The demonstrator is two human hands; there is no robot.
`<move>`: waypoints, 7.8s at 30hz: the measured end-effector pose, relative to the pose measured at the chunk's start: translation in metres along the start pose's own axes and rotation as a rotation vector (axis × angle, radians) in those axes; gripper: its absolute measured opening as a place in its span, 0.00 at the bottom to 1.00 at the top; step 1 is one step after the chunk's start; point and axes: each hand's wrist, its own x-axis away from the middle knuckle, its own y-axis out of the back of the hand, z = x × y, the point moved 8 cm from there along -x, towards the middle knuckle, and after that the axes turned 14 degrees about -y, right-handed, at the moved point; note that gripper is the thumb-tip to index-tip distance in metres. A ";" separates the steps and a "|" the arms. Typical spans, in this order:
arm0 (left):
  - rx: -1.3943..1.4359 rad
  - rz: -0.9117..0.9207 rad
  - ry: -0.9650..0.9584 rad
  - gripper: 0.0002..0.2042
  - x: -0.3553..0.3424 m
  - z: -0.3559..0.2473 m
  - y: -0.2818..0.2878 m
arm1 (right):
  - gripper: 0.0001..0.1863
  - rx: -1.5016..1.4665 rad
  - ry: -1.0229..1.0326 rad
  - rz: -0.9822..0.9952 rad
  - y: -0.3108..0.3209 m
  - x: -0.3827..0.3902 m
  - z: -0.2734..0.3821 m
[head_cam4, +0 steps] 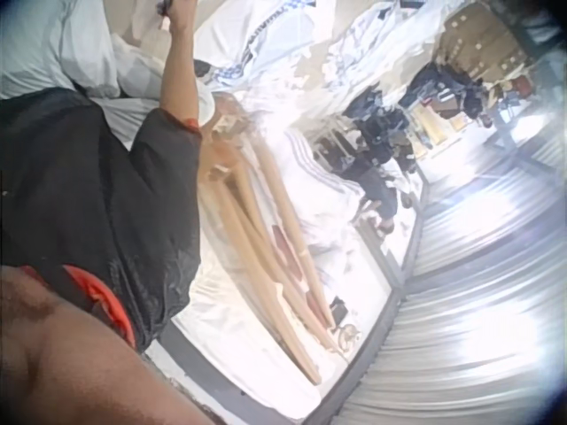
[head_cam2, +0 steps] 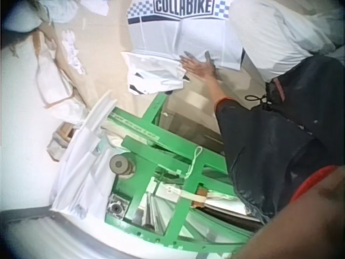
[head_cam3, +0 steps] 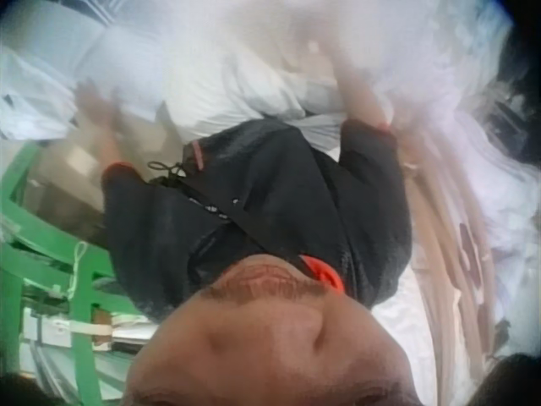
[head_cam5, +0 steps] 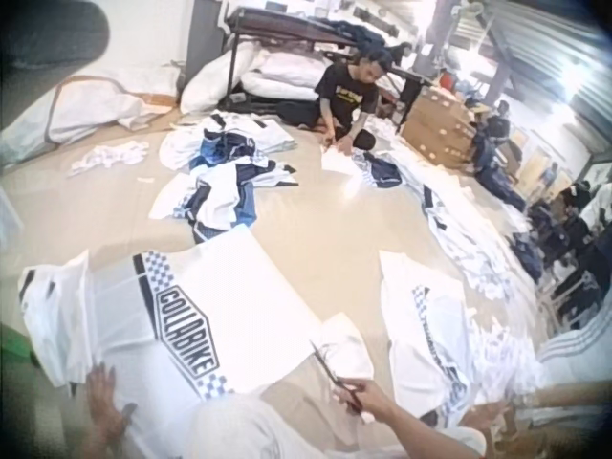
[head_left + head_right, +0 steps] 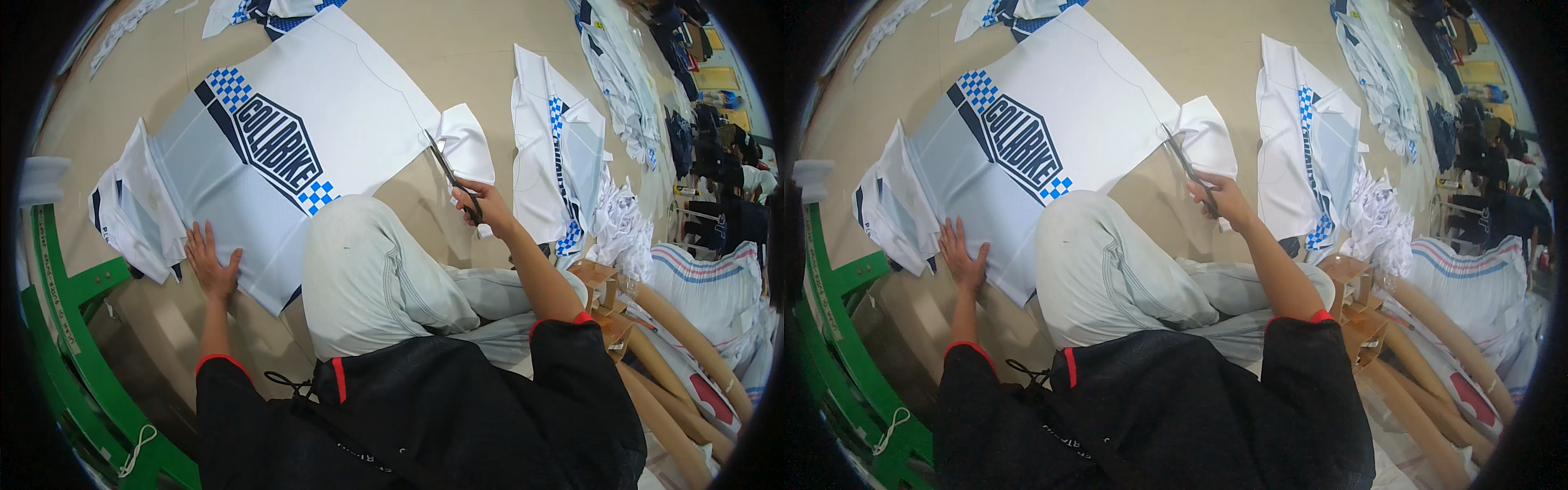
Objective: The person sits on the floor and uses scissors to cut a large white and blue patterned fabric sheet. They repeatedly unfold, align, and trim the fabric, discarding cut pieces into a nearby box.
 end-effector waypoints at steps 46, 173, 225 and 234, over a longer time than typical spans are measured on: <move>0.027 -0.019 0.002 0.45 -0.002 0.003 0.002 | 0.31 -0.469 -0.262 -0.016 -0.015 0.103 -0.060; 0.033 -0.112 -0.041 0.45 -0.001 0.005 0.007 | 0.20 -0.250 -0.154 0.022 -0.042 0.037 -0.067; 0.074 -0.096 0.012 0.45 -0.004 0.001 0.015 | 0.35 -0.080 -0.069 -0.073 -0.029 0.013 -0.026; 0.086 -0.096 0.019 0.45 -0.003 0.003 0.013 | 0.30 -0.030 -0.018 -0.138 -0.034 0.009 -0.002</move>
